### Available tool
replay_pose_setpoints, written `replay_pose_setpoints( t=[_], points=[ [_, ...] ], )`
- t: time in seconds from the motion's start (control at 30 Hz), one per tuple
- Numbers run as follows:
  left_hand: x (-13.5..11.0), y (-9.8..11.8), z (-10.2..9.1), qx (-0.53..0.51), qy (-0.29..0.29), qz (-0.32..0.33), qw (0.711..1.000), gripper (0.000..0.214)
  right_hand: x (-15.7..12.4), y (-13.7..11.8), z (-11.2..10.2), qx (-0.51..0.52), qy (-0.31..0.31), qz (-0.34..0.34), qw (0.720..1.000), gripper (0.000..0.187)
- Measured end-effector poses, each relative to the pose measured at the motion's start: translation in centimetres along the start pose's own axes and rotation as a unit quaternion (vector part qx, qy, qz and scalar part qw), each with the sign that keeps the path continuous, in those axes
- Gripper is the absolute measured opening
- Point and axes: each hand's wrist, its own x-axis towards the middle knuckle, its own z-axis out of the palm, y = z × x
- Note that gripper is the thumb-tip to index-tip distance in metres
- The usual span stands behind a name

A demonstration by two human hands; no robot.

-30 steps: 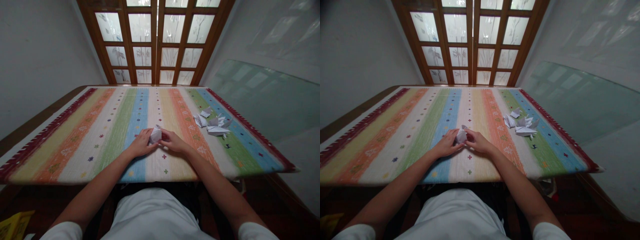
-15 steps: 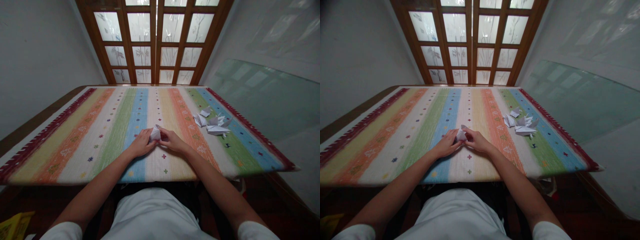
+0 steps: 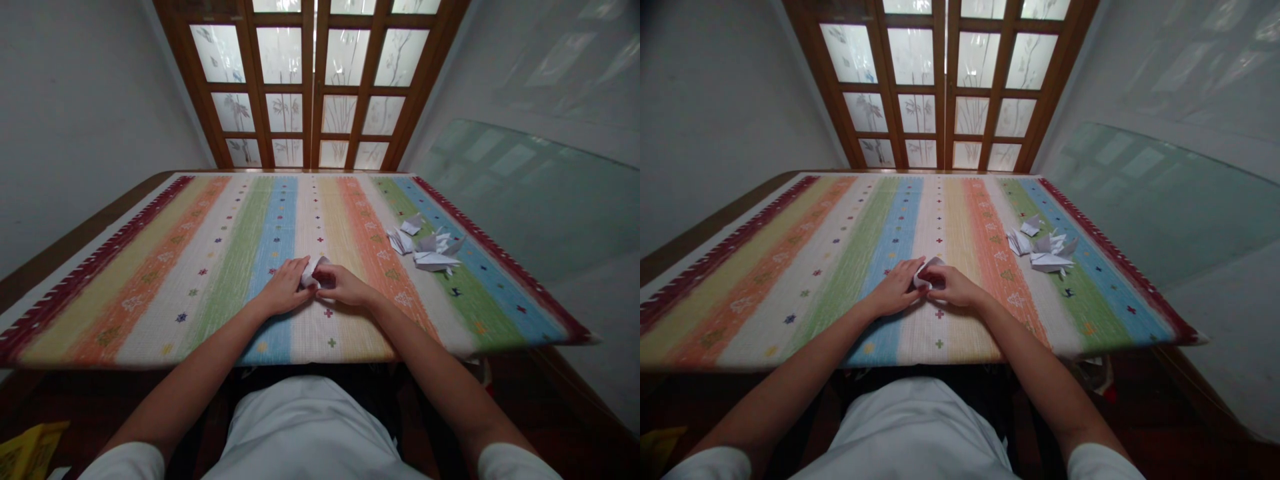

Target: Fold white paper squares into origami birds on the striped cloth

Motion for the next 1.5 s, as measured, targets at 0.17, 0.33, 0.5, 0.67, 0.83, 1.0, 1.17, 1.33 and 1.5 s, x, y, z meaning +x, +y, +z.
replay_pose_setpoints(
  t=[0.17, 0.33, 0.5, 0.67, 0.83, 1.0, 1.17, 1.33, 1.5],
  points=[
    [0.1, 0.0, 0.2, 0.008, -0.001, 0.007, 1.0, 0.077, 0.0, 0.1, 0.2, -0.037, 0.024, -0.003, 0.999, 0.016],
    [0.1, 0.3, 0.3, 0.021, -0.004, 0.003, 1.0, 0.082, 0.2, 0.1, 0.2, -0.106, 0.103, -0.013, 0.989, 0.014],
    [0.0, 0.3, 0.2, 0.021, 0.009, 0.011, 1.0, 0.084, 0.4, 0.5, 0.3, -0.189, 0.18, 0.007, 0.965, 0.027],
    [0.0, 0.1, 0.6, 0.013, 0.029, 0.018, 0.999, 0.08, 0.4, 1.0, 0.0, -0.193, 0.262, 0.01, 0.946, 0.029],
    [0.2, -0.2, 0.9, 0.017, 0.029, 0.036, 0.999, 0.078, 0.5, 1.3, -0.4, -0.246, 0.281, 0.008, 0.927, 0.016],
    [0.2, -0.3, 0.8, 0.015, 0.028, 0.05, 0.998, 0.069, 0.6, 1.4, -0.2, -0.238, 0.262, 0.005, 0.935, 0.014],
    [0.3, -0.4, 0.7, 0.004, 0.034, 0.038, 0.999, 0.07, 0.7, 1.0, -0.3, -0.244, 0.26, -0.003, 0.934, 0.012],
    [0.4, -0.6, 0.5, -0.037, 0.064, 0.017, 0.997, 0.071, 0.6, 0.9, -0.3, -0.246, 0.259, 0.014, 0.934, 0.01],
    [0.4, -0.9, -0.1, -0.096, 0.1, 0.025, 0.99, 0.061, 0.5, 0.9, -0.4, -0.252, 0.262, 0.033, 0.931, 0.017]
  ],
)
